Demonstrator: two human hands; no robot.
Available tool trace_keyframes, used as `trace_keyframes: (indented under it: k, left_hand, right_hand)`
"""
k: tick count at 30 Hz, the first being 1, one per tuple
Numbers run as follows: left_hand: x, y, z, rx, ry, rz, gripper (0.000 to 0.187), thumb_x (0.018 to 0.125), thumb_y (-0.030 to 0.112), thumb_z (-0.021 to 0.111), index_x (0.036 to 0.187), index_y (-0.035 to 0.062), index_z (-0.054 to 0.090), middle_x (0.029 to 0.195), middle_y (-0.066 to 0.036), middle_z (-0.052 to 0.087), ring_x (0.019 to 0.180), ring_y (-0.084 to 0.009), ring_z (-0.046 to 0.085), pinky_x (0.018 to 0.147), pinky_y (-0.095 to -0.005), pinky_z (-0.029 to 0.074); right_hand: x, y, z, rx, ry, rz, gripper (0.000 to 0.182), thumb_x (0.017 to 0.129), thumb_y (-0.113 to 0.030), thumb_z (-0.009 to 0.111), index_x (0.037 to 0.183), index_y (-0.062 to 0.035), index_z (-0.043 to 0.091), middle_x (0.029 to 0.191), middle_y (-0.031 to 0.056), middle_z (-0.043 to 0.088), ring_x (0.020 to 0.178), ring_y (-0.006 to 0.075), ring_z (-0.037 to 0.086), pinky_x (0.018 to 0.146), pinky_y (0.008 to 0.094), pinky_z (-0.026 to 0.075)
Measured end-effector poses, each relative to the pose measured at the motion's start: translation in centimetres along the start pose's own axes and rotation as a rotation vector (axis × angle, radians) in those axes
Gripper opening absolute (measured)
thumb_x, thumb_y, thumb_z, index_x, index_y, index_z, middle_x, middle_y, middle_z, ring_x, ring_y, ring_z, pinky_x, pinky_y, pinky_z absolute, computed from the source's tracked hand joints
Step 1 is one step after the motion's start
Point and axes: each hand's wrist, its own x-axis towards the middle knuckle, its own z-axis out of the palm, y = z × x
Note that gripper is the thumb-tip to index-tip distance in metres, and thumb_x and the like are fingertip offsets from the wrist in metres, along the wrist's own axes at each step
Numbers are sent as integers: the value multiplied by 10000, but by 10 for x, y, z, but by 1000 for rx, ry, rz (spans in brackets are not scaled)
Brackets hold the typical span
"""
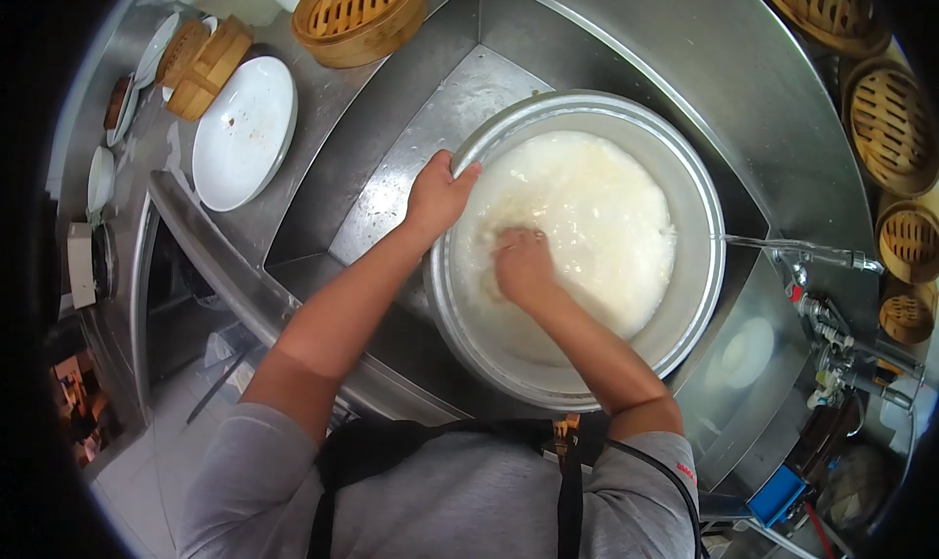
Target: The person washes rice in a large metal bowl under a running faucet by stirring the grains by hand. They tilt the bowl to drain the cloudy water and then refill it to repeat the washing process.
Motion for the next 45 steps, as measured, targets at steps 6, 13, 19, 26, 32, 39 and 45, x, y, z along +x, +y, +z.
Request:
trace_keyframes:
  k: [6, 13, 19, 26, 32, 39, 45]
  left_hand:
    - [0, 2, -2, -10, -4, 2, 356, 762, 320, 540, 883, -11, 488, 809, -201, 580, 790, -337, 567, 711, -385, 436]
    - [-3, 7, -7, -30, -52, -45, 346, 769, 316, 538, 881, -7, 487, 807, -190, 579, 785, -320, 570, 705, -376, 436]
    - [-3, 8, -8, -25, -58, -69, 344, 773, 317, 535, 899, 1, 486, 806, -176, 584, 781, -307, 574, 699, -373, 439]
    - [-4, 3, -1, -42, 20, -30, 340, 770, 318, 547, 882, -1, 513, 710, -143, 570, 668, -259, 572, 617, -336, 435]
    - [-1, 0, 0, 6, 25, -19, 350, 767, 329, 547, 879, 0, 512, 704, -144, 566, 665, -263, 569, 617, -343, 433]
    - [0, 2, -2, 3, 21, 8, 351, 765, 335, 548, 871, 3, 513, 709, -145, 568, 675, -266, 570, 621, -346, 433]
    - [4, -2, 1, -14, 36, 36, 349, 763, 335, 550, 865, 3, 516, 712, -148, 568, 680, -271, 570, 627, -342, 434]
  right_hand:
    - [86, 18, 3, -410, -126, 16, 391, 751, -349, 460, 1047, -111, 554, 1114, 95, 505, 1120, 264, 389, 953, 480, 226]
    - [97, 169, -29, 1, -292, 751, 493, 733, -470, 447, 1059, -116, 554, 1168, 83, 490, 1118, 242, 421, 940, 371, 284]
    - [-30, 296, 56, 433, -178, 1005, 591, 783, -500, 423, 1129, -23, 472, 1141, 150, 475, 1075, 218, 431, 911, 341, 331]
    - [-32, 166, 104, 1658, 89, 957, 504, 775, -418, 469, 1083, -20, 496, 1049, 131, 506, 963, 206, 459, 827, 330, 360]
    - [-9, 56, 107, 2387, 162, 755, 431, 769, -347, 508, 1045, -17, 516, 970, 115, 531, 867, 195, 483, 755, 321, 385]
    - [13, 48, 60, 2326, 393, 556, 347, 762, -265, 555, 1000, -13, 540, 878, 96, 562, 756, 184, 511, 672, 310, 414]
    - [50, 69, -2, 835, 377, 443, 270, 754, -207, 588, 946, -17, 569, 797, 77, 579, 655, 171, 524, 589, 290, 426]
